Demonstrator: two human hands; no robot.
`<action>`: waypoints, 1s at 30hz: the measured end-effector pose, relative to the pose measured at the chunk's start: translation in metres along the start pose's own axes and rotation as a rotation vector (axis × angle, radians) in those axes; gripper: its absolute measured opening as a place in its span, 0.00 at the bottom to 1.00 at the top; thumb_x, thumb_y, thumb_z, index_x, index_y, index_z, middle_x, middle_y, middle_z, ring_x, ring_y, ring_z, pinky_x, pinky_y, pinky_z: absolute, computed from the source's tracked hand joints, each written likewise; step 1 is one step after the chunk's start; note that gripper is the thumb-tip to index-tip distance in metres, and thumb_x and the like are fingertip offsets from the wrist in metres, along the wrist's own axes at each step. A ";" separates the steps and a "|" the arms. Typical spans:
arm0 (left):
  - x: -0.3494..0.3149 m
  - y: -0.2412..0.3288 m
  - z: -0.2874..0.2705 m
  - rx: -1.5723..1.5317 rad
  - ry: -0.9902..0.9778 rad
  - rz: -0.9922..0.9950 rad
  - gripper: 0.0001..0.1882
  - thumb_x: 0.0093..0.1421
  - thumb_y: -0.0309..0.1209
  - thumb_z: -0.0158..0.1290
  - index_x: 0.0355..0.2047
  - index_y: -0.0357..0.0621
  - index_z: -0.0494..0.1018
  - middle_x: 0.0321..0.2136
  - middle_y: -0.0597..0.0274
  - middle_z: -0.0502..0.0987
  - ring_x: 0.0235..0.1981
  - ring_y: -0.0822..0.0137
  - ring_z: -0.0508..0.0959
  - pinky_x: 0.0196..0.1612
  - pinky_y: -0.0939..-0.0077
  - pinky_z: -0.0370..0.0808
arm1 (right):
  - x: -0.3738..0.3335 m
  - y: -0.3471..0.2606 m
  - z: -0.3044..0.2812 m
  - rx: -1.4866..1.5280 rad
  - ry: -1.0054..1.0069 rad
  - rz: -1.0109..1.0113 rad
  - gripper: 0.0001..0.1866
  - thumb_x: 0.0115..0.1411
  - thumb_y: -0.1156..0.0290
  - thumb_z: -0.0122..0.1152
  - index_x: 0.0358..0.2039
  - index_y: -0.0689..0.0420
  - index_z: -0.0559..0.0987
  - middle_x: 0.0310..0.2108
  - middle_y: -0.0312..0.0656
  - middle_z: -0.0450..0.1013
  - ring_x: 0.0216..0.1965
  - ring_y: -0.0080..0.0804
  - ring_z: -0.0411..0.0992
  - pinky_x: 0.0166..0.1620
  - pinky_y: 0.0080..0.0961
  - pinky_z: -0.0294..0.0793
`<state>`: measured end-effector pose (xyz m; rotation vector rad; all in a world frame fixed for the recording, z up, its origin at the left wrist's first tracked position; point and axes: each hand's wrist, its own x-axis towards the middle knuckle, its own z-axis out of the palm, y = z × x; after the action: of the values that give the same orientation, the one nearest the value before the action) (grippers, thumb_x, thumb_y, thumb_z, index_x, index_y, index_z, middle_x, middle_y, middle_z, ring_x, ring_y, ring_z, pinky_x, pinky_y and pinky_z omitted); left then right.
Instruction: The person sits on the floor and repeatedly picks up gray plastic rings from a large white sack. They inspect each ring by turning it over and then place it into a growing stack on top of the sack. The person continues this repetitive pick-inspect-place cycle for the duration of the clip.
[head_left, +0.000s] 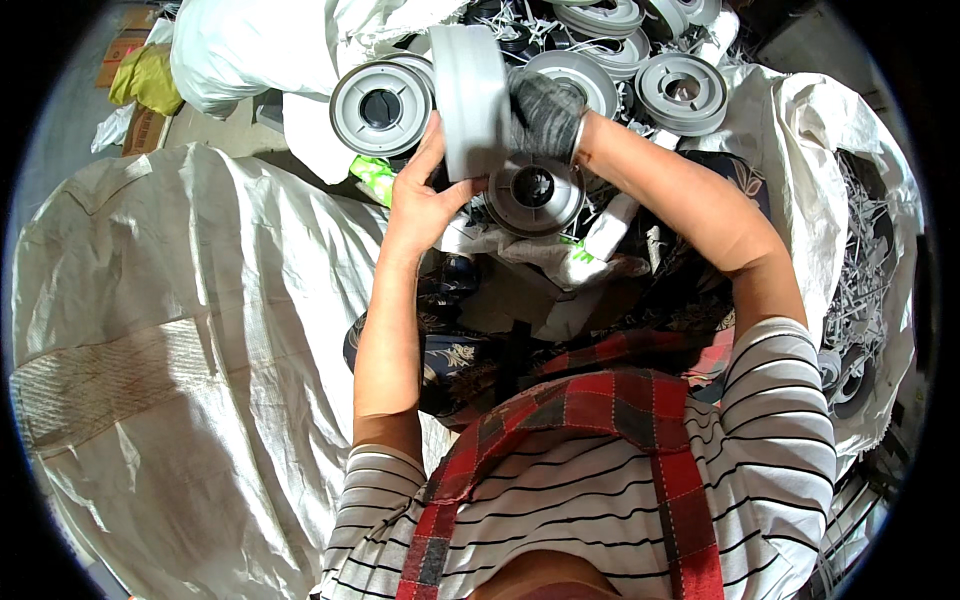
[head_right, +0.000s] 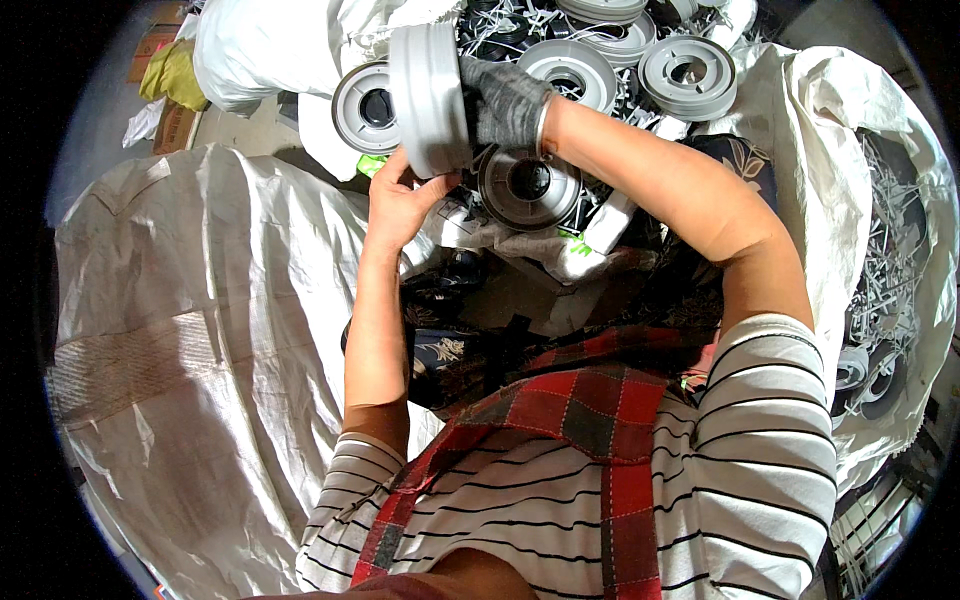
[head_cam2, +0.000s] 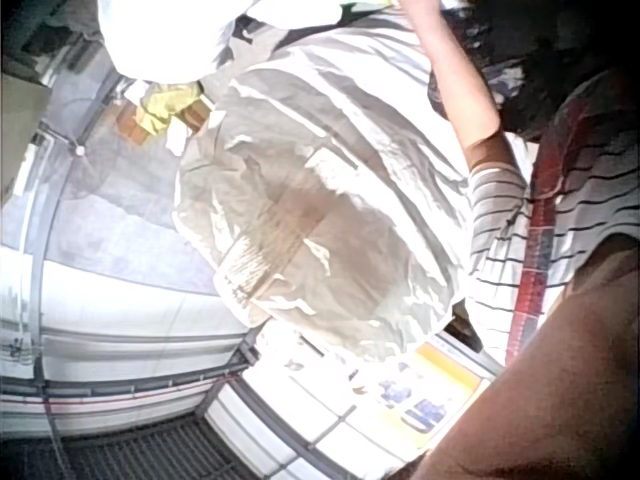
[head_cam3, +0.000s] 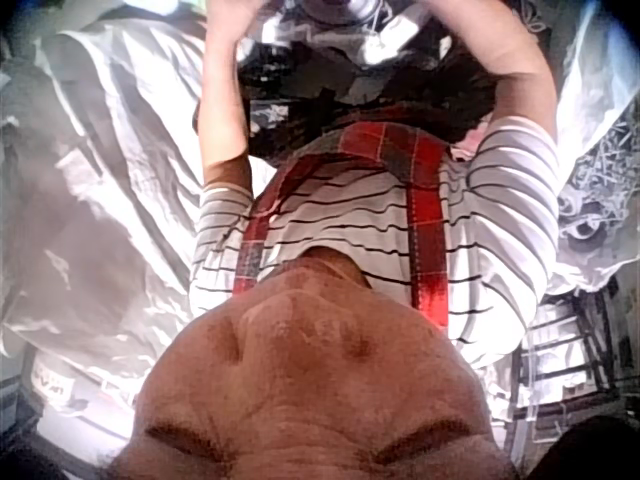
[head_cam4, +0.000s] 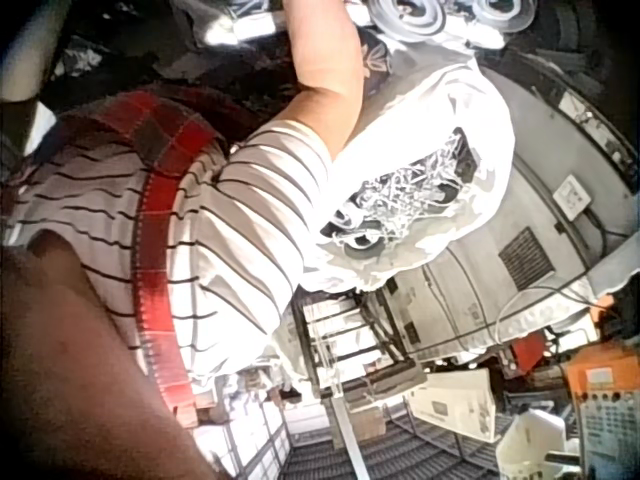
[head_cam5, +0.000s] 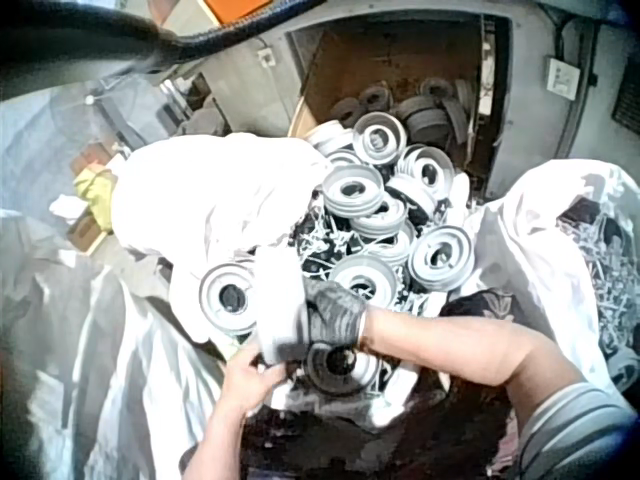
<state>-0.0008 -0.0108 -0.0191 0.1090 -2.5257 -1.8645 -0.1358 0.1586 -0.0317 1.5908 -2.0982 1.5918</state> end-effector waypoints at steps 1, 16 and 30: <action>-0.002 0.001 -0.001 -0.029 -0.012 -0.030 0.31 0.45 0.19 0.58 0.52 0.37 0.65 0.48 0.55 0.70 0.51 0.66 0.68 0.55 0.74 0.61 | 0.003 -0.010 -0.003 0.057 -0.026 -0.012 0.17 0.54 0.70 0.56 0.44 0.60 0.71 0.34 0.41 0.75 0.34 0.30 0.75 0.34 0.27 0.76; -0.021 0.017 0.001 0.552 0.115 0.242 0.35 0.47 0.22 0.56 0.57 0.36 0.58 0.51 0.43 0.66 0.53 0.53 0.67 0.55 0.69 0.63 | 0.003 0.006 0.002 -0.094 -0.227 0.422 0.21 0.52 0.64 0.54 0.46 0.60 0.71 0.35 0.51 0.74 0.36 0.43 0.74 0.41 0.32 0.74; 0.007 -0.023 -0.018 -0.378 0.193 -0.389 0.24 0.56 0.38 0.55 0.46 0.30 0.69 0.40 0.54 0.75 0.42 0.65 0.74 0.47 0.76 0.69 | -0.012 0.030 -0.002 -0.470 -0.362 0.835 0.38 0.49 0.59 0.59 0.56 0.64 0.59 0.57 0.56 0.58 0.57 0.47 0.60 0.58 0.31 0.60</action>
<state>-0.0059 -0.0348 -0.0356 0.7813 -2.0945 -2.2933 -0.1529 0.1658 -0.0577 0.9282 -3.2862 0.7874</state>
